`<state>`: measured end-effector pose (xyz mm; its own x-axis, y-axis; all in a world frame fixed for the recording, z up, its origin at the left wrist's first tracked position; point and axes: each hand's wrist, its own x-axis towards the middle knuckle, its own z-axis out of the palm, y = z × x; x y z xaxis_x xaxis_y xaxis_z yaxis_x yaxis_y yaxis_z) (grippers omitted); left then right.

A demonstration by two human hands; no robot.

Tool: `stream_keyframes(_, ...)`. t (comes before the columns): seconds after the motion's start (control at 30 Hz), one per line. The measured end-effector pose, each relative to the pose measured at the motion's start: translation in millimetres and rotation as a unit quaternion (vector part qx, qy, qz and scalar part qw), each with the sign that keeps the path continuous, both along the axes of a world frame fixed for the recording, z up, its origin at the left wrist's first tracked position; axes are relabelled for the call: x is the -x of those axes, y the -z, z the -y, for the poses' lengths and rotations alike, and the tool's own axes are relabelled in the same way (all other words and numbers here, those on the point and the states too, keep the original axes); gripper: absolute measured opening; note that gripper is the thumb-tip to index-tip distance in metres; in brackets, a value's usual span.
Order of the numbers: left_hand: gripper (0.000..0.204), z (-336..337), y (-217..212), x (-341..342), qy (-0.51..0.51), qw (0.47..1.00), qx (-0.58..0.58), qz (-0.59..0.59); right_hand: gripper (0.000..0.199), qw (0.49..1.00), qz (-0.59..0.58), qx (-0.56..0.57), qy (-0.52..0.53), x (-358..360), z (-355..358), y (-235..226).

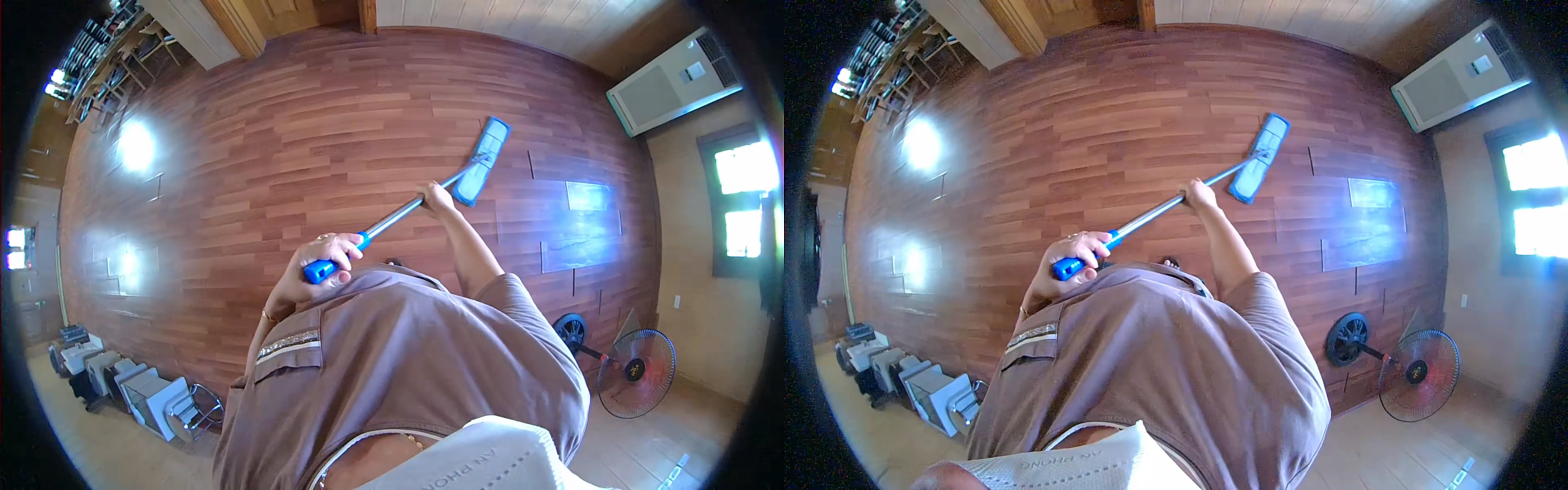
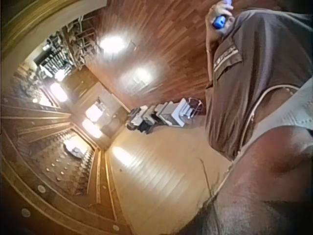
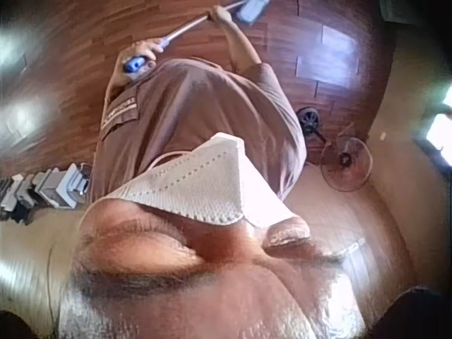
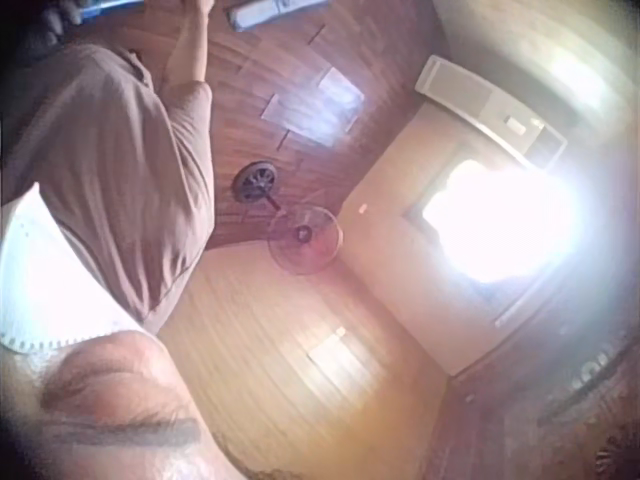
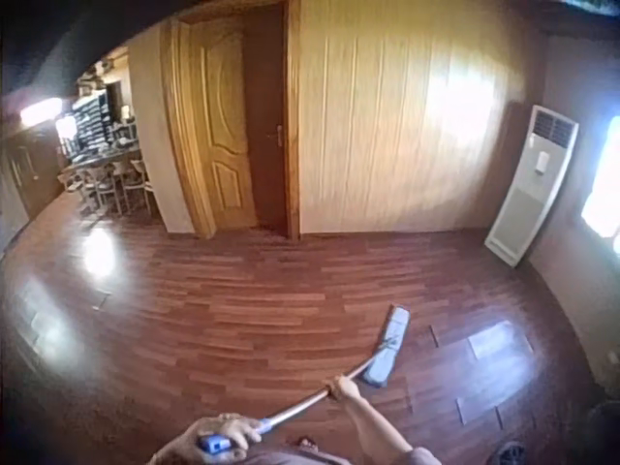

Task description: Mop the wooden floor of a large hall or dining room.

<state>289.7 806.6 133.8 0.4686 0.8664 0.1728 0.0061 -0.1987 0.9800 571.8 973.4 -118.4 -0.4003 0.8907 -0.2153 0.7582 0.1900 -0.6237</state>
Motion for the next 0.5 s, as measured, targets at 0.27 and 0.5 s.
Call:
stream_keyframes(0.27, 0.016, -61, -3, -10, 0.120, 0.992, -0.034, 0.000, 0.025, 0.995, -0.010, -0.093, 0.047, -47, 6, 9)
stream_keyframes(0.5, 0.015, -143, -39, 27, 0.197, 0.978, -0.064, -0.027, 0.035, 0.983, -0.038, -0.150, 0.104, -14, -23, -24)
